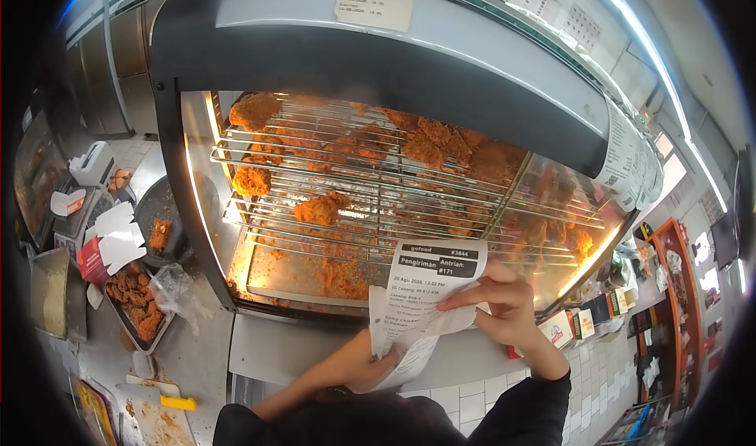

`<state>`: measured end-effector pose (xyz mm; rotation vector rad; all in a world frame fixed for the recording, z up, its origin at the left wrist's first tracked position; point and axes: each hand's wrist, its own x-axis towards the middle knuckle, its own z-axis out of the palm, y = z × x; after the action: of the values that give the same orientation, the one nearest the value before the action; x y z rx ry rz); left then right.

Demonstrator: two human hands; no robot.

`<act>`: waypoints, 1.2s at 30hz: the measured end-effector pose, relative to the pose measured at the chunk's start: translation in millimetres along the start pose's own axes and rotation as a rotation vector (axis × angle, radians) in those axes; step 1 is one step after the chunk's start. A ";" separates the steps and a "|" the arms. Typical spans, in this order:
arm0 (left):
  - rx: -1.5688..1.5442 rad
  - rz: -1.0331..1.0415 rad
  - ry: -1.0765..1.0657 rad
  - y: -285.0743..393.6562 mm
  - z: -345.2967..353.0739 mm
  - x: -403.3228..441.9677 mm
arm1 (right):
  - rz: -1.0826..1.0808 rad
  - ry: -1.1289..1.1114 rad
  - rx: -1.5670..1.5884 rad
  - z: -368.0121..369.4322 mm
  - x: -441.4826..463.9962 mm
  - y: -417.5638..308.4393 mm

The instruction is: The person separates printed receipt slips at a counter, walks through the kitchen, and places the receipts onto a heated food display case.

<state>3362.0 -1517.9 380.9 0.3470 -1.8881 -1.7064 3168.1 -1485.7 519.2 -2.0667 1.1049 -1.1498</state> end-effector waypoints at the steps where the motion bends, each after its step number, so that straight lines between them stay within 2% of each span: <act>1: -0.010 -0.004 0.006 -0.5 0.5 0.7 | 0.002 0.004 -0.002 -1.0 -0.3 -1.1; 4: -0.120 -0.050 -0.003 1.3 1.1 3.7 | -0.027 0.004 -0.051 -4.5 0.3 -4.1; 8: -0.222 -0.143 -0.018 14.3 -2.1 0.5 | 0.043 0.048 -0.069 -10.0 0.8 -0.9; 11: -0.256 -0.159 0.076 27.9 -3.1 2.0 | 0.113 0.075 -0.052 -13.4 -0.8 6.9; 12: -0.306 -0.183 0.180 24.3 -1.4 4.5 | 0.131 0.079 -0.063 -15.4 -1.0 8.5; 13: -0.356 -0.206 0.282 22.4 -1.1 5.4 | 0.285 0.034 -0.037 -20.5 -1.4 3.3; 14: -0.354 -0.208 0.288 23.9 -3.8 5.8 | 0.283 0.031 -0.032 -25.5 -1.8 4.8; 16: -0.634 -0.303 0.280 29.5 -13.5 9.7 | 0.321 0.116 0.010 -32.5 -2.8 9.3; 17: -0.708 -0.293 0.326 31.1 -14.5 12.7 | 0.285 0.025 0.000 -31.6 -5.1 17.9; 18: -0.708 -0.310 0.331 27.9 -11.0 12.3 | 0.295 0.027 0.013 -19.9 -11.6 33.2; 20: -0.657 -0.295 0.324 14.3 -8.9 10.7 | 0.603 -0.147 0.220 22.5 -33.1 70.6; 22: -0.651 -0.315 0.395 1.1 -12.8 0.6 | 0.438 -0.434 0.163 57.7 -63.7 95.0; 23: -0.642 -0.318 0.462 -4.6 -16.1 -6.1 | 0.450 -0.432 0.186 67.9 -74.8 93.6; 25: -0.604 -0.331 0.565 -4.6 -21.6 -14.7 | 0.412 -0.564 0.364 78.7 -87.4 89.6; 26: -0.604 -0.361 0.574 -6.7 -22.7 -17.9 | 0.425 -0.564 0.392 85.1 -90.3 87.3; 28: -0.541 -0.330 0.529 -11.8 -25.0 -23.5 | 0.595 -0.529 0.320 100.7 -94.2 81.6; 29: -0.503 -0.318 0.528 -10.4 -24.1 -23.5 | 0.635 -0.431 0.294 110.2 -98.6 78.3; 30: -0.503 -0.346 0.527 -10.2 -23.6 -24.9 | 0.650 -0.427 0.317 114.4 -103.9 78.5; 32: -0.520 -0.297 0.592 -10.0 -24.2 -26.9 | 0.608 -0.318 0.140 118.6 -111.5 81.1; 36: -0.571 -0.306 0.781 -13.8 -36.3 -32.8 | 0.666 -0.127 0.082 108.1 -113.3 77.0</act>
<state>3406.4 -1532.2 360.9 0.9324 -0.7831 -1.8341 3196.1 -1424.6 358.2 -1.4949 1.4903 -0.7039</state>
